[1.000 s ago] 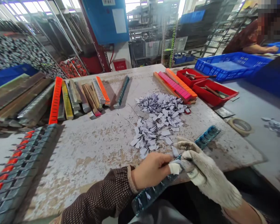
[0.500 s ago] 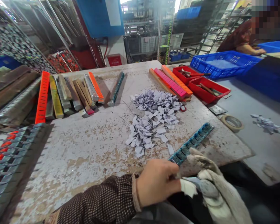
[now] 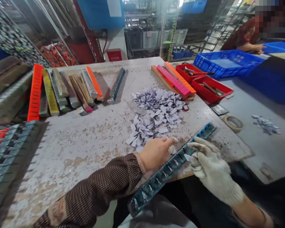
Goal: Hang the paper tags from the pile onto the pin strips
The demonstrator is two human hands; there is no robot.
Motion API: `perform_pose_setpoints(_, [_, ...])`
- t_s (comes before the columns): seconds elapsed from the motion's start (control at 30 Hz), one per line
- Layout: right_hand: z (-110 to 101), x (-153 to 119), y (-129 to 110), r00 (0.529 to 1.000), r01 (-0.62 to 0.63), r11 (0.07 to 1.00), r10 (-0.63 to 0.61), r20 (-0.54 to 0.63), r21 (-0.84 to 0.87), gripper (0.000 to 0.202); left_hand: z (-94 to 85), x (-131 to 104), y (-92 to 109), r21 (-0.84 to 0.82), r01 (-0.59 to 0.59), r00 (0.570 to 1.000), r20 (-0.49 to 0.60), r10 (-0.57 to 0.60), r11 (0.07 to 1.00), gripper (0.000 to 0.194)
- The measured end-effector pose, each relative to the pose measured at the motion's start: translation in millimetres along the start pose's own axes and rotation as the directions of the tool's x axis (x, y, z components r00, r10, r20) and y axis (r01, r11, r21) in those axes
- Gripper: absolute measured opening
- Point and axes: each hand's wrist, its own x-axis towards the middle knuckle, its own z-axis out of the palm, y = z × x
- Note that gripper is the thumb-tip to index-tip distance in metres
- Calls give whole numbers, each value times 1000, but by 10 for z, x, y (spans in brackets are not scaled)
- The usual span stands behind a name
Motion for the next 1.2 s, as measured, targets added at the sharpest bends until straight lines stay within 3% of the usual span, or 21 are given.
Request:
perform_pose_setpoints(0.13, [121,93,38,989,124,974,-106,105,-187,5,131,281,-168,109,-277,959,91,268,955,33])
perform_pose_setpoints(0.2, [158,116,8,984,141,968,-114,134,-210,7,171,360,-204,140,-348,934,140,329,927,28])
perform_pose_setpoints(0.43, [212,172,30,960,167,975,-126,251,-147,15,141,478,-272,159,-355,914,265,306,921,24])
perform_pose_setpoints(0.7, [311,50,153,952,134,989,-109,286,-69,11,126,446,-281,100,-322,926,238,291,941,19])
perform_pose_setpoints(0.77, [264,22,174,957,74,997,-66,281,-19,13,110,398,-307,82,-282,942,210,260,956,21])
perform_pose_setpoints(0.9, [140,2,213,975,-175,979,157,158,105,13,-30,249,-310,27,-210,972,115,206,977,27])
perform_pose_setpoints(0.97, [89,29,192,958,-282,943,269,96,175,20,-141,154,-242,-142,-212,977,-17,212,967,27])
perform_pose_setpoints(1.03, [57,86,126,936,-352,898,338,98,264,28,-235,57,-132,-385,-294,953,-192,235,875,30])
perform_pose_setpoints(1.13, [43,191,-7,872,-489,731,427,239,476,41,-286,-68,32,-565,-442,890,-373,262,697,31])
perform_pose_setpoints(1.2, [45,238,-75,815,-574,579,470,339,579,46,-262,-129,92,-572,-463,876,-412,251,677,26])
